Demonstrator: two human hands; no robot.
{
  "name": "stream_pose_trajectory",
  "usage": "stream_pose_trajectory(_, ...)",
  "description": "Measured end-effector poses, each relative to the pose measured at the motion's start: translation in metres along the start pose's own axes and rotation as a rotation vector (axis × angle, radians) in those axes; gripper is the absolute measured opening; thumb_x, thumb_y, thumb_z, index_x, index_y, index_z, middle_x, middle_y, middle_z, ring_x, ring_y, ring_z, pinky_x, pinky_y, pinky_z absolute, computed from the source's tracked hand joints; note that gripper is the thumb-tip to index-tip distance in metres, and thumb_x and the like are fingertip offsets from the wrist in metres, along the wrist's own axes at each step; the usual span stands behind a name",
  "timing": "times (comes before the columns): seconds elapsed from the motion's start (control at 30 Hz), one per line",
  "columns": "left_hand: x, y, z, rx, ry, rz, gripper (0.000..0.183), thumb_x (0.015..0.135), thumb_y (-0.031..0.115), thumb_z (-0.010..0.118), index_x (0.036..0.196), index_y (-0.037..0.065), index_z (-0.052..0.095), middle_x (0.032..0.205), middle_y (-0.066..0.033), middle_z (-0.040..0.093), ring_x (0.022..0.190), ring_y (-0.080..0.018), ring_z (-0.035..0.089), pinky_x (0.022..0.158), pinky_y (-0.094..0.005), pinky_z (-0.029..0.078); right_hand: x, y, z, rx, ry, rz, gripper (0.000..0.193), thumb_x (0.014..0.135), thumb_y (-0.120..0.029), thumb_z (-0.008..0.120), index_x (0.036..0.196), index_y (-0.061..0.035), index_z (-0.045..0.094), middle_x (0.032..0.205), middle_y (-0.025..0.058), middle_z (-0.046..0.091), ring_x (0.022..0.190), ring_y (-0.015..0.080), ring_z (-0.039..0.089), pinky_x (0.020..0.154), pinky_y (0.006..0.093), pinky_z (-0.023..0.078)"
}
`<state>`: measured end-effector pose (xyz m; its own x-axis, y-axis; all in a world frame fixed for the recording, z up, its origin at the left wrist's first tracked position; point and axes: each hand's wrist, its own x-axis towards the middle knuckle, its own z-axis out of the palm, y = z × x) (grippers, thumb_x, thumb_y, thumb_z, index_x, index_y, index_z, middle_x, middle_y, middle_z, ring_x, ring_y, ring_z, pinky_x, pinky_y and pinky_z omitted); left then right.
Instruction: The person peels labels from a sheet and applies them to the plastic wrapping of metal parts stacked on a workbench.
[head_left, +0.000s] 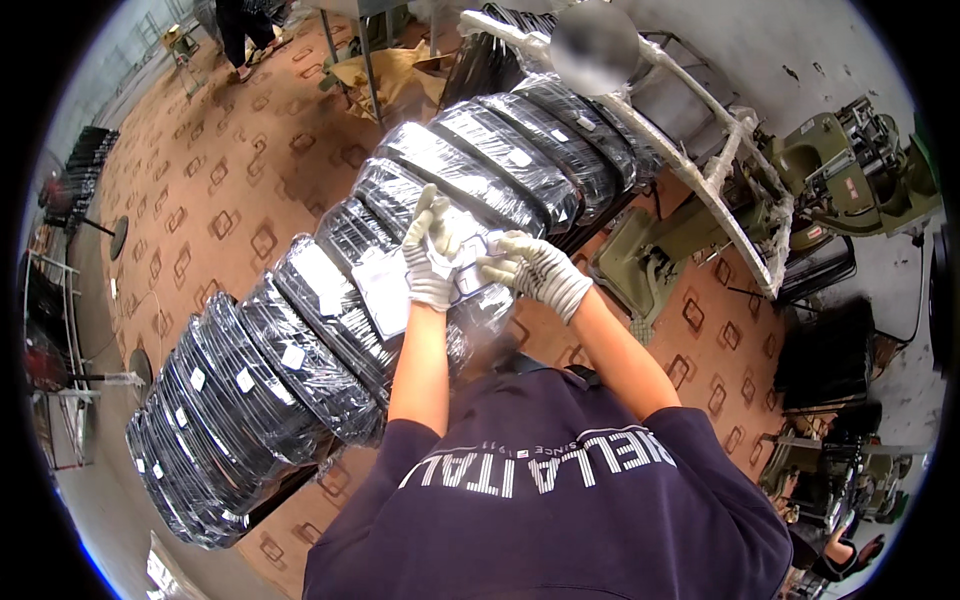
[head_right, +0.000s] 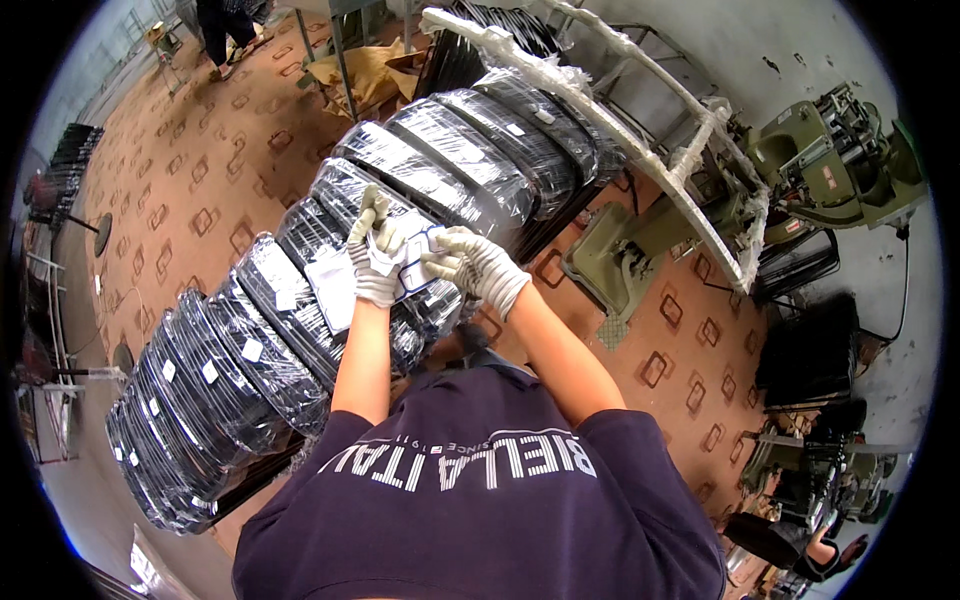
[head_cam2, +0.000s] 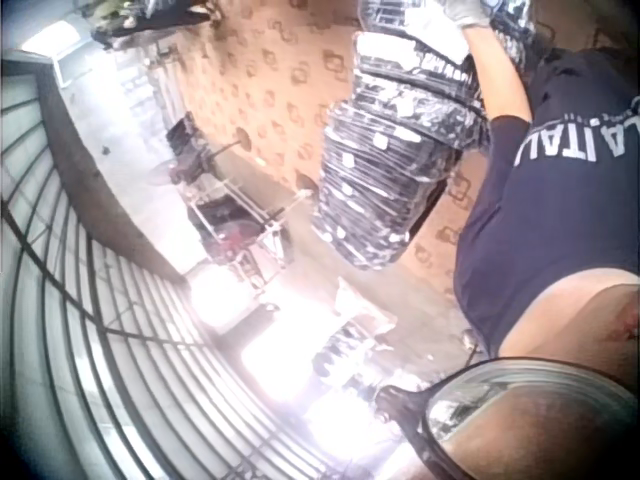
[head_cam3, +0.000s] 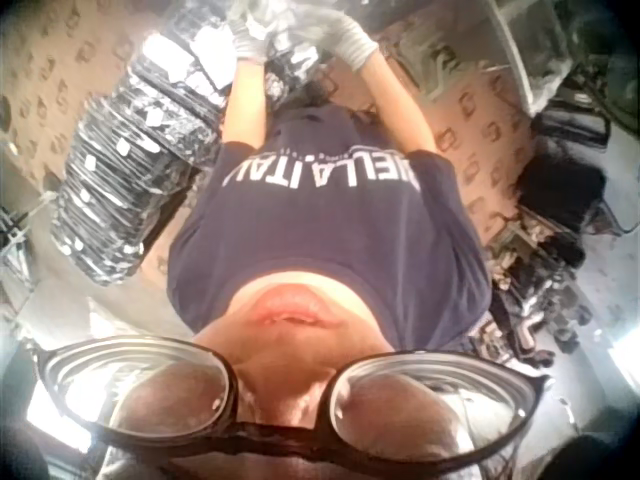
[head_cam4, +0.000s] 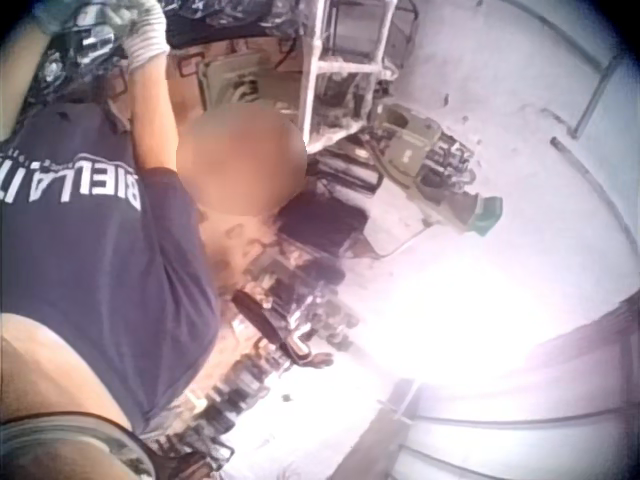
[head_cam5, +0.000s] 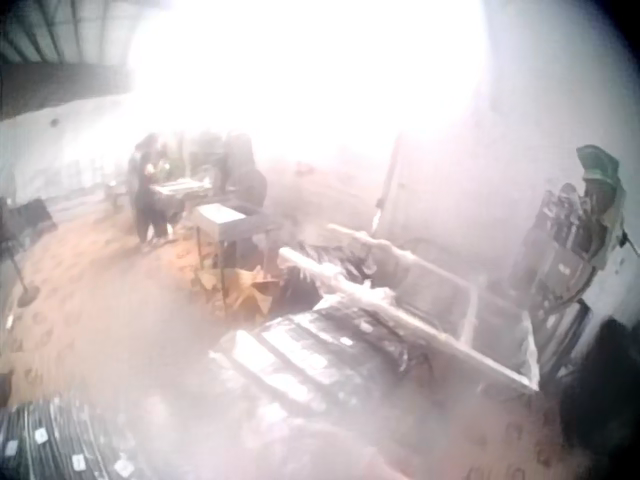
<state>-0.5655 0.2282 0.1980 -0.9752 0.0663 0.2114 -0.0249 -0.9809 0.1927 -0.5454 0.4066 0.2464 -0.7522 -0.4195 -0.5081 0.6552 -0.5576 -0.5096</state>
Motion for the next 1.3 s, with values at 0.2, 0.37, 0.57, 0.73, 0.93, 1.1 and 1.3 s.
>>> stream_pose_trajectory(0.2, 0.016, 0.019, 0.067, 1.079, 0.162, -0.012, 0.051, 0.081, 0.005, 0.061, 0.13, 0.01, 0.045, 0.117, -0.0088, 0.054, 0.075, -0.0071, 0.053, 0.062, -0.0187, 0.046, -0.036, -0.048, 0.002, -0.155, -0.155, -0.111, 0.016, 0.08, -0.002, 0.064, 0.094, -0.0068, 0.055, 0.097, 0.0082, 0.061, 0.1, 0.0249, 0.06, 0.089, 0.0341, 0.05)
stream_pose_trajectory(0.37, 0.052, -0.029, 0.089, 1.288, 0.127, -0.41, 0.041, 0.081, 0.004, 0.064, 0.12, 0.0, 0.053, 0.102, -0.0021, 0.061, 0.087, -0.0069, 0.055, 0.076, -0.0211, 0.046, -0.057, -0.116, -0.028, -0.299, -0.26, -0.254, 0.02, 0.08, -0.009, 0.067, 0.097, -0.0076, 0.057, 0.097, 0.0029, 0.062, 0.096, 0.0153, 0.06, 0.085, 0.0286, 0.049)
stream_pose_trajectory(0.57, 0.12, -0.144, 0.1, 1.396, 0.269, -0.405, 0.035, 0.074, 0.005, 0.07, 0.105, -0.007, 0.058, 0.078, -0.0031, 0.061, 0.064, -0.0072, 0.054, 0.058, -0.0221, 0.044, -0.058, -0.246, -0.099, -0.506, -0.09, -0.438, 0.022, 0.083, -0.024, 0.065, 0.094, -0.0052, 0.061, 0.09, 0.0056, 0.064, 0.082, 0.0143, 0.063, 0.075, 0.0272, 0.052)
stream_pose_trajectory(0.73, 0.183, -0.249, 0.109, 1.229, 0.231, -0.563, 0.041, 0.073, 0.01, 0.073, 0.108, -0.005, 0.057, 0.077, -0.0022, 0.06, 0.062, -0.0064, 0.051, 0.056, -0.0208, 0.042, 0.009, -0.379, -0.148, -0.431, 0.24, -0.408, 0.028, 0.073, -0.008, 0.069, 0.098, -0.0012, 0.057, 0.08, 0.0048, 0.061, 0.066, 0.011, 0.056, 0.06, 0.0227, 0.047)
stream_pose_trajectory(0.93, 0.215, -0.293, 0.116, 1.282, 0.205, -0.735, 0.028, 0.074, 0.01, 0.07, 0.098, -0.003, 0.062, 0.077, 0.003, 0.059, 0.066, -0.0042, 0.049, 0.061, -0.0199, 0.042, 0.14, -0.428, -0.217, -1.039, 0.397, -0.219, 0.02, 0.066, -0.016, 0.074, 0.08, -0.0038, 0.066, 0.064, 0.0036, 0.06, 0.054, 0.0136, 0.054, 0.049, 0.0264, 0.041)
stream_pose_trajectory(1.1, 0.216, -0.294, 0.112, 1.244, 0.27, -0.748, 0.035, 0.077, 0.012, 0.069, 0.105, -0.005, 0.058, 0.089, -0.0039, 0.062, 0.077, -0.0086, 0.055, 0.071, -0.023, 0.045, 0.189, -0.424, -0.235, -1.506, 0.371, -0.109, 0.026, 0.068, -0.022, 0.07, 0.084, -0.0022, 0.067, 0.076, 0.0131, 0.064, 0.068, 0.0236, 0.061, 0.062, 0.0336, 0.048)
stream_pose_trajectory(1.3, 0.224, -0.307, 0.11, 1.239, 0.337, -0.698, 0.032, 0.074, 0.009, 0.071, 0.101, -0.003, 0.06, 0.083, 0.0006, 0.061, 0.073, -0.0052, 0.054, 0.068, -0.0197, 0.044, 0.159, -0.422, -0.197, -1.878, 0.453, -0.123, 0.045, 0.07, -0.03, 0.068, 0.108, -0.0066, 0.061, 0.108, 0.0164, 0.062, 0.103, 0.029, 0.059, 0.084, 0.0374, 0.048)
